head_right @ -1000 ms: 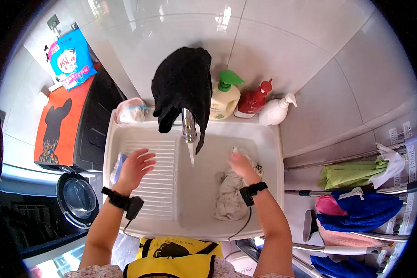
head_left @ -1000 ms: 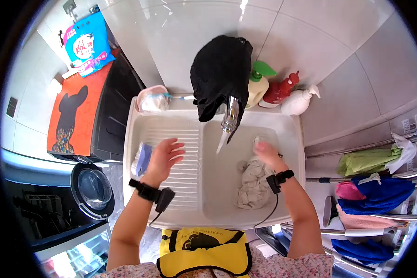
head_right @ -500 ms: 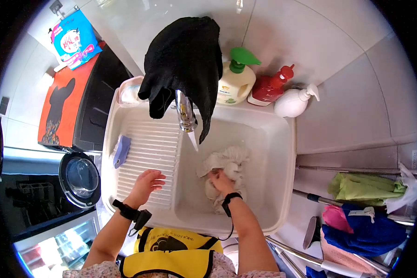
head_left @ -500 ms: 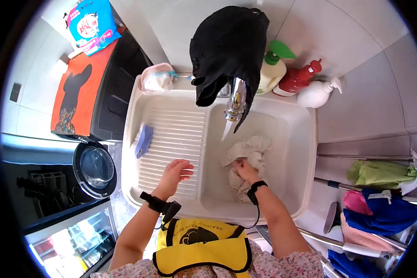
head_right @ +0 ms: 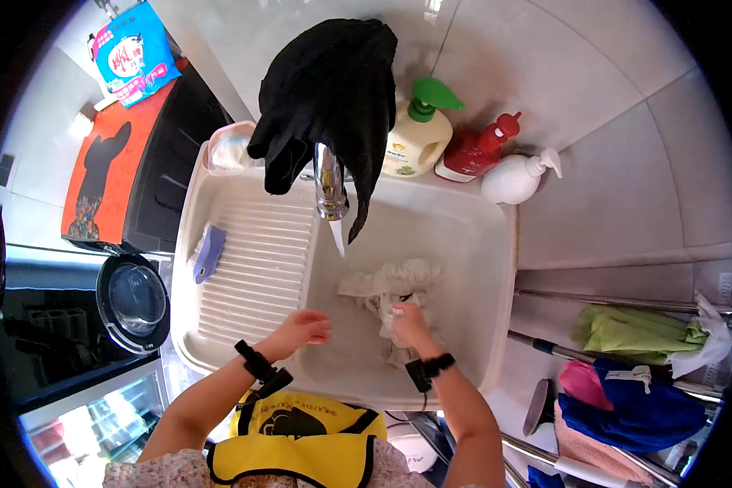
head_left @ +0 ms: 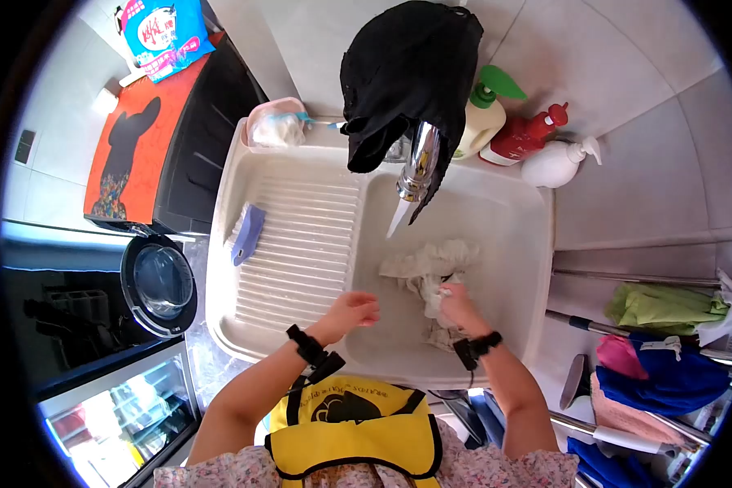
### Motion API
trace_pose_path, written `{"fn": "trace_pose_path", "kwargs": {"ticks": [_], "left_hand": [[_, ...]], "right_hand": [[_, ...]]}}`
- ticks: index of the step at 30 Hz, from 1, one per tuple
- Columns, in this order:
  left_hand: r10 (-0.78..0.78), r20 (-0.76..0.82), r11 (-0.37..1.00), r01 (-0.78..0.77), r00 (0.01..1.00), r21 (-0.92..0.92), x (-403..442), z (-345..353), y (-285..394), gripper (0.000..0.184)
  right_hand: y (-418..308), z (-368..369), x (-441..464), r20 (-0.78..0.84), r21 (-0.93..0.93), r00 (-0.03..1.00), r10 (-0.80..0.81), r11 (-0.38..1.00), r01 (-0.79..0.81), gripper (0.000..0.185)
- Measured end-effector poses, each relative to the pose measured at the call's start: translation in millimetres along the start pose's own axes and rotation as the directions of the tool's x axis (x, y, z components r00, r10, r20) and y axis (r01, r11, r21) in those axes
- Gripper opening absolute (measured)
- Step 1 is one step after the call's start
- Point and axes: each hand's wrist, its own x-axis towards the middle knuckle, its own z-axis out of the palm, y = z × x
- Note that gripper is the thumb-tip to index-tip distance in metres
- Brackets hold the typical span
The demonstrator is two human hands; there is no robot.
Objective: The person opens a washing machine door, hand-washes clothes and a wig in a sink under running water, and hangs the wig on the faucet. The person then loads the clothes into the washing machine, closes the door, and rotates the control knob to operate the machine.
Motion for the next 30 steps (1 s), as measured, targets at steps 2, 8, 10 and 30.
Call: {"fn": "trace_pose_path", "kwargs": {"ticks": [2, 8, 10, 30], "left_hand": [[0.097, 0.047, 0.98, -0.104, 0.994, 0.173, 15.3, 11.1, -10.7, 0.044], [0.523, 0.192, 0.541, -0.497, 0.831, 0.678, 45.6, 65.7, -18.3, 0.079], [0.587, 0.2, 0.447, -0.52, 0.785, 0.728, 46.0, 83.6, -8.1, 0.088], [0.509, -0.223, 0.844, -0.43, 0.832, 0.321, -79.0, 2.7, 27.8, 0.033]], "right_hand": [[-52.9, -52.9, -36.9, 0.069, 0.12, 0.998, 0.012, 0.993, -0.02, 0.028], [-166.9, -144.3, -138.2, -0.089, 0.382, 0.963, -0.254, 0.884, 0.269, 0.012], [-178.0, -163.6, -151.3, 0.026, 0.386, 0.892, -0.451, 0.828, 0.407, 0.007], [-87.4, -150.2, -16.3, -0.082, -0.373, 0.903, -0.422, 0.853, 0.365, 0.059]]}}
